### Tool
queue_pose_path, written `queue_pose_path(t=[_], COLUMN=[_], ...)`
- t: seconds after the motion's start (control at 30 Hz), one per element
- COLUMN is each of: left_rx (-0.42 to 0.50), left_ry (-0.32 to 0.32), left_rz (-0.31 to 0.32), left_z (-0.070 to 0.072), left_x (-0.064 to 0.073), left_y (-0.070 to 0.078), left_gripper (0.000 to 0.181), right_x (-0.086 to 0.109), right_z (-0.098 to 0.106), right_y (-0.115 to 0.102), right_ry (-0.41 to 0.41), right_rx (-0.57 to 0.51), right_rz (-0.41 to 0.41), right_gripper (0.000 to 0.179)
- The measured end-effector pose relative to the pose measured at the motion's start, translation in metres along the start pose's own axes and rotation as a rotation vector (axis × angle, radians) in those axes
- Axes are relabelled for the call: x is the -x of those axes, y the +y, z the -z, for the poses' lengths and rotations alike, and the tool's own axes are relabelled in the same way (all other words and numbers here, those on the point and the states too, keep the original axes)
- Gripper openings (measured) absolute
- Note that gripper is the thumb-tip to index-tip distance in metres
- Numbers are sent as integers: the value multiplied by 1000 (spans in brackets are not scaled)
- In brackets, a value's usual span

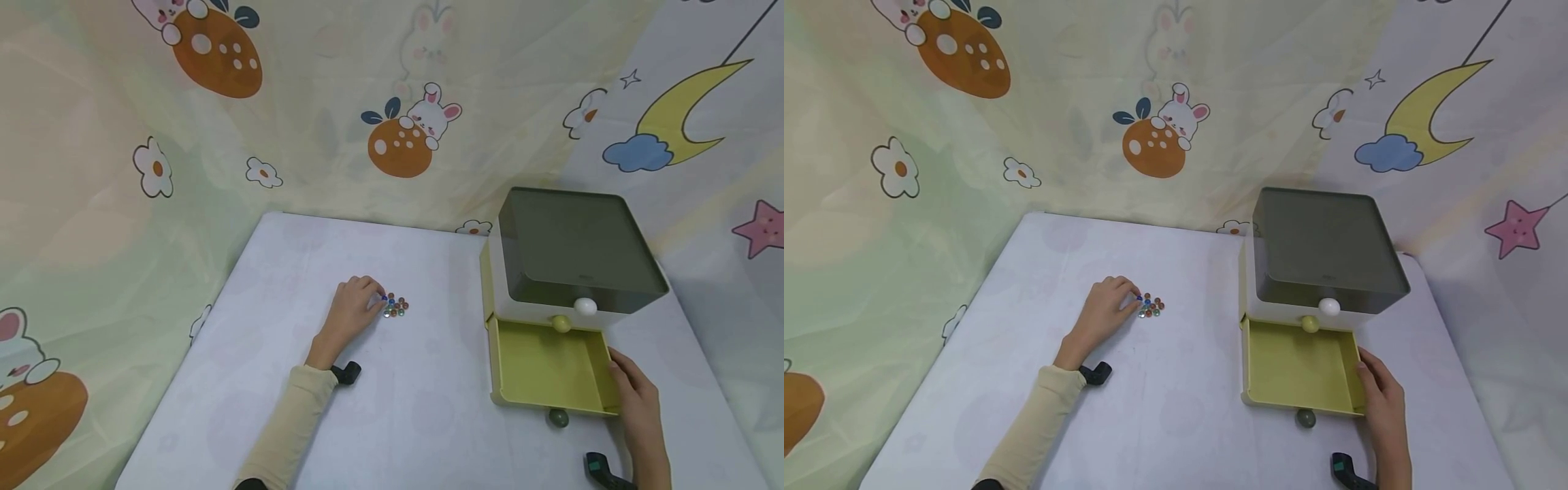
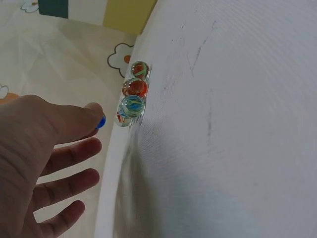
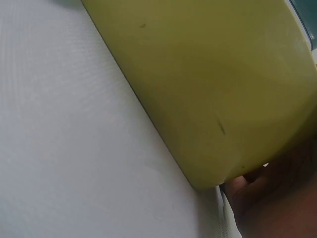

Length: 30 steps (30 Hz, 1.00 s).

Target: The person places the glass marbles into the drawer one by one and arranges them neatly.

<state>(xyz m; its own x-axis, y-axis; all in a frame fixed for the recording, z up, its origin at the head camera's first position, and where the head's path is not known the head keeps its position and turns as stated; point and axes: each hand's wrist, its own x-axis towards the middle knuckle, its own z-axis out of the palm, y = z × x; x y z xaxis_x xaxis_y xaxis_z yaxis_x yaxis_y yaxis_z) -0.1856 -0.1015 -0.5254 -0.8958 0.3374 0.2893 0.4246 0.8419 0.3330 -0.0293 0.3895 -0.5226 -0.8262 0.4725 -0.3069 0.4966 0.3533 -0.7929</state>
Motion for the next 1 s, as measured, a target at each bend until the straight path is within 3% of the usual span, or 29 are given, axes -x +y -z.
queue_pose_path(t=[0.13, 0.37, 0.67, 1.0], left_rx=[28, 77, 121, 149], left_ry=[63, 115, 106, 96], left_rz=[-60, -138, -183, -292], left_z=[5, 12, 9, 9], left_x=[0, 0, -3, -6], left_y=[3, 14, 36, 73], left_gripper=[16, 16, 14, 12], right_x=[0, 0, 0, -1], right_z=[0, -1, -1, -2], right_y=[0, 2, -1, -2], right_ry=[4, 8, 14, 16], right_rx=[-3, -6, -12, -13], right_rz=[5, 18, -4, -29], right_gripper=[59, 58, 59, 59])
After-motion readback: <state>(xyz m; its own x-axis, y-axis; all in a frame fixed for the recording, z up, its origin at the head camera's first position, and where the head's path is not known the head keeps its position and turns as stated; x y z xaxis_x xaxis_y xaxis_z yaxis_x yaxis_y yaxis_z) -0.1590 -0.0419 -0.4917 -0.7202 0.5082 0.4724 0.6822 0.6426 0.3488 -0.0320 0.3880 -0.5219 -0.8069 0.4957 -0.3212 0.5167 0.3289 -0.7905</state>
